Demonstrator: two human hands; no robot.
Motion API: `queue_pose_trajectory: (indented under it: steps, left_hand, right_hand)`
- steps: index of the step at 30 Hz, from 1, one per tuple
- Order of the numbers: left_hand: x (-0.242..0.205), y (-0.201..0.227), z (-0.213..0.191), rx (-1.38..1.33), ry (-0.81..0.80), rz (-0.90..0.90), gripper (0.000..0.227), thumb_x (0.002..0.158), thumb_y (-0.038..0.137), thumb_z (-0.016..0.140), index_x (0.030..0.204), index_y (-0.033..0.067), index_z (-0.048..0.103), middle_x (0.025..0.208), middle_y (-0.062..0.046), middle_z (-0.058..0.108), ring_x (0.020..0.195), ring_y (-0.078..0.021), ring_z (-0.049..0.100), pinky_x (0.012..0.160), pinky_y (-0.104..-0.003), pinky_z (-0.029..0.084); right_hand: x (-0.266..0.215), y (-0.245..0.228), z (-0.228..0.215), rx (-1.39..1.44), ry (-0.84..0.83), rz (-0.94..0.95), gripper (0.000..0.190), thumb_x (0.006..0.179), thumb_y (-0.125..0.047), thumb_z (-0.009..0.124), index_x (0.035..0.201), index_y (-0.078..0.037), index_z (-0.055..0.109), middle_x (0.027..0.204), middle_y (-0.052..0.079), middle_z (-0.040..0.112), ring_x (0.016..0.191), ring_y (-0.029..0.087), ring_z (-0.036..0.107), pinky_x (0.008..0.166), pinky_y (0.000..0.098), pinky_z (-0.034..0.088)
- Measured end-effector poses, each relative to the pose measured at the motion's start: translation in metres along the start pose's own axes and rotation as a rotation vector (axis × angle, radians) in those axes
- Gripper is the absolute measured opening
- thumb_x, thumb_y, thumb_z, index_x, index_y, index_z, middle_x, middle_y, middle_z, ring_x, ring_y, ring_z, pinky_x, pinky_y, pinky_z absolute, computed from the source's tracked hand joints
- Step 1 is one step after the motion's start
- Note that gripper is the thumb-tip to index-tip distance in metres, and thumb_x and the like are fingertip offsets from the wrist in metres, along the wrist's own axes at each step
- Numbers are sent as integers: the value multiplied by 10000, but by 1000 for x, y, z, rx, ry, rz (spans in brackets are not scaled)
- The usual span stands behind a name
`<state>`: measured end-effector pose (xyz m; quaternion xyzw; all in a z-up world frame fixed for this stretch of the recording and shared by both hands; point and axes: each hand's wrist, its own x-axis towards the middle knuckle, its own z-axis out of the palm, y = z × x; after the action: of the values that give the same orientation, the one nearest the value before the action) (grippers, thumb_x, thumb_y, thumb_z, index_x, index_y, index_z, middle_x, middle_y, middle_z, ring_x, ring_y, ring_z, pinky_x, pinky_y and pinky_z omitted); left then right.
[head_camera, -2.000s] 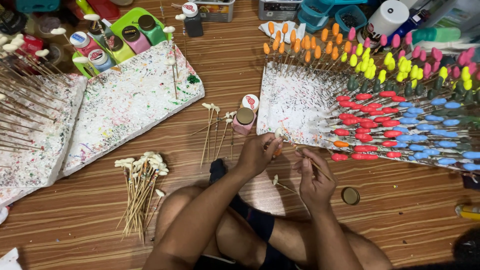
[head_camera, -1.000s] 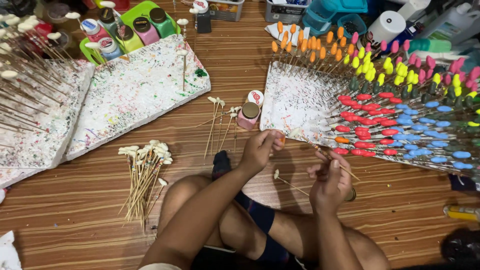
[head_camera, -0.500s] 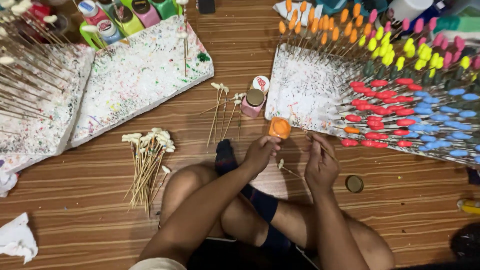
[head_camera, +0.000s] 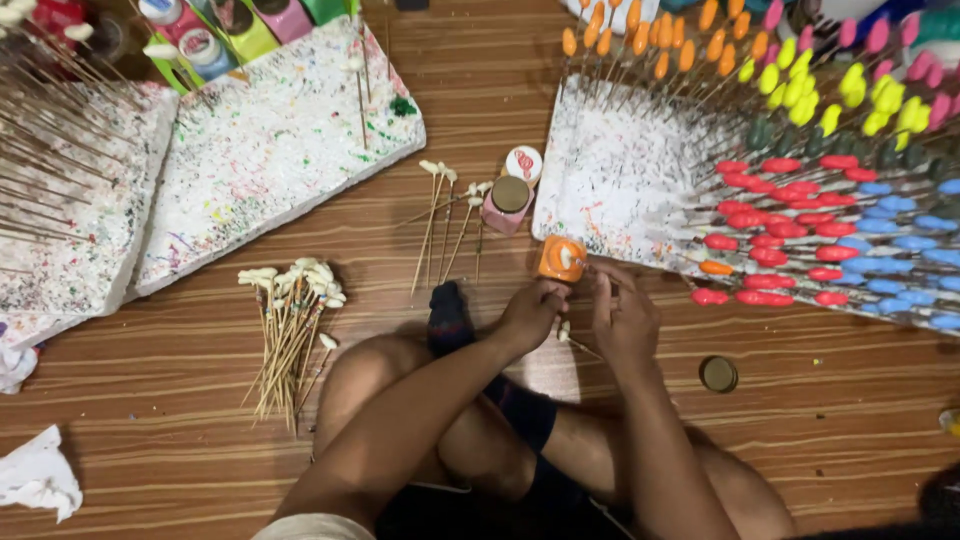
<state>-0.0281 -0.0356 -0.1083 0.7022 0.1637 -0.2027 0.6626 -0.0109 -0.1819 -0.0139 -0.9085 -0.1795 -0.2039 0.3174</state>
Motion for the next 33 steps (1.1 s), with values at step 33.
queue_pose_trajectory:
  steps: [33]
  left_hand:
    - [-24,28,4,-35,38,-5,314,1024,290,538,1181,89,721,749,-74,719,724,-196,732,696,-338,589]
  right_hand:
    - [0,4,7,90,-105,-47,194,1081,-36,632,985,-38,801,1101,91,783,1029,323,744,874,411,577]
